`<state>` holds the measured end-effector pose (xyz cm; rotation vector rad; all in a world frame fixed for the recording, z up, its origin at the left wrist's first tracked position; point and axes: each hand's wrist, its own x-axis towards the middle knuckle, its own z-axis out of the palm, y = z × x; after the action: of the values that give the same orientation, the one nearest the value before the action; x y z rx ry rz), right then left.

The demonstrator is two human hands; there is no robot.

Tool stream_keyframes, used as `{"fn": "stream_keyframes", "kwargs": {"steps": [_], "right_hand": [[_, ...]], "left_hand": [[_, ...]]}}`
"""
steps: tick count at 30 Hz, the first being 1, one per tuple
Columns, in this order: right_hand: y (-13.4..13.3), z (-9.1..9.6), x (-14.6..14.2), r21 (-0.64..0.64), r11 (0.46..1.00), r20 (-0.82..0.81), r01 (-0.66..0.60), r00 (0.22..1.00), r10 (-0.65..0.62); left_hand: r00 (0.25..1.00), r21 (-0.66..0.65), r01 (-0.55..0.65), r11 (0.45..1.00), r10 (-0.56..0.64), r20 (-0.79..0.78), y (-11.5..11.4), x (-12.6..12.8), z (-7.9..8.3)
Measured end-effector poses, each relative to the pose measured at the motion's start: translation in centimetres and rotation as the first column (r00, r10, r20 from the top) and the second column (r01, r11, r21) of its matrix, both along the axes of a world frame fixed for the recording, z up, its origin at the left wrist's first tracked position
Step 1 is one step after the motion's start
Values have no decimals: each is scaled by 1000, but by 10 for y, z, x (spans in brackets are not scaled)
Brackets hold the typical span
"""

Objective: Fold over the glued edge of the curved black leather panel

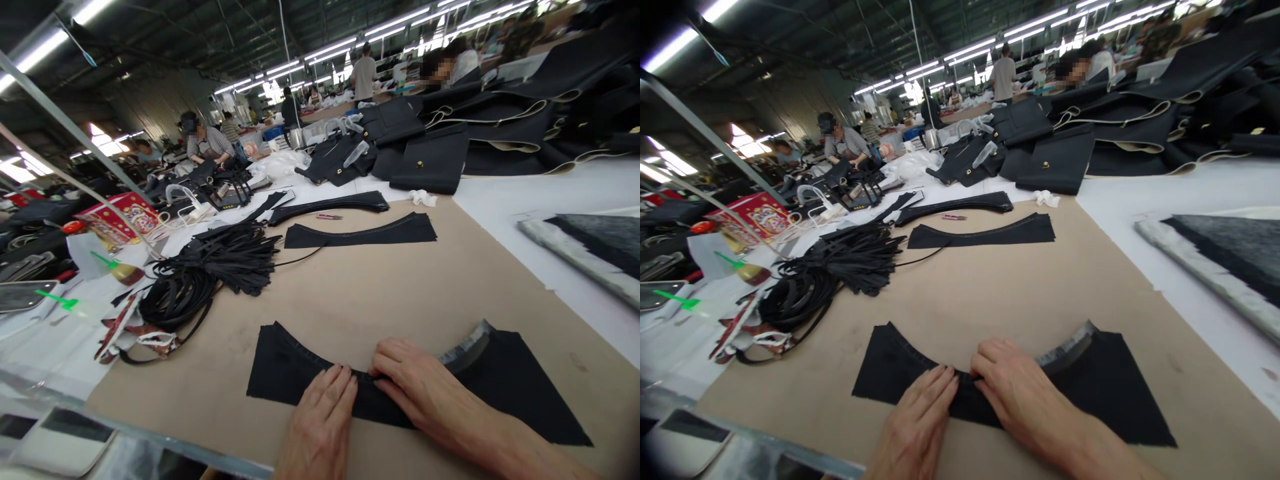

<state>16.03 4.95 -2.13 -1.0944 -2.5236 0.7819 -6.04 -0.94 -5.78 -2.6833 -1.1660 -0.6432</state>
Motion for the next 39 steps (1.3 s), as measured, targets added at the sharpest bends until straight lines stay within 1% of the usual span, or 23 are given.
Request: {"fn": "stream_keyframes", "kwargs": {"steps": [3,7,10,12,15,18,20,25,29,31,33,37,39], "right_hand": [[2,-2,0,7,1000,-9,7,1000,-7],[1,2,4,-1,1000,6,12,1000,-12],[-2,5,6,-44,998,-10,37,999,-37],[-5,6,7,-75,996,-16,49,999,-50],[-6,7,6,-87,994,-2,63,998,-63],[-6,7,5,-83,994,17,76,997,-75],[-5,7,5,-81,994,32,76,997,-74],[-3,6,4,-80,994,38,69,997,-67],[-1,5,5,-72,994,17,78,997,-77],[0,6,8,-82,994,7,69,998,-69],[2,6,12,-91,994,-1,61,998,-61],[4,8,19,-90,994,3,55,998,-55],[4,9,21,-91,995,-4,45,999,-45]], "left_hand": [[1000,-49,-2,999,2,-4,0,-2,0],[1000,-86,21,996,-21,-4,1,-7,5],[997,-172,5,985,8,78,4,-14,10],[979,-234,-22,972,68,194,8,-18,12],[913,-323,-88,942,206,352,13,-16,15],[827,-428,-193,883,381,414,15,-10,20],[799,-472,-219,854,434,416,13,-5,22],[835,-531,-134,837,384,393,10,15,27],[863,-595,-94,799,363,351,17,39,32],[870,-606,-76,792,349,347,21,48,34],[876,-606,-61,793,334,348,25,52,36],[881,-631,-47,774,330,338,30,55,36],[886,-633,-44,773,323,333,30,56,36]]}}
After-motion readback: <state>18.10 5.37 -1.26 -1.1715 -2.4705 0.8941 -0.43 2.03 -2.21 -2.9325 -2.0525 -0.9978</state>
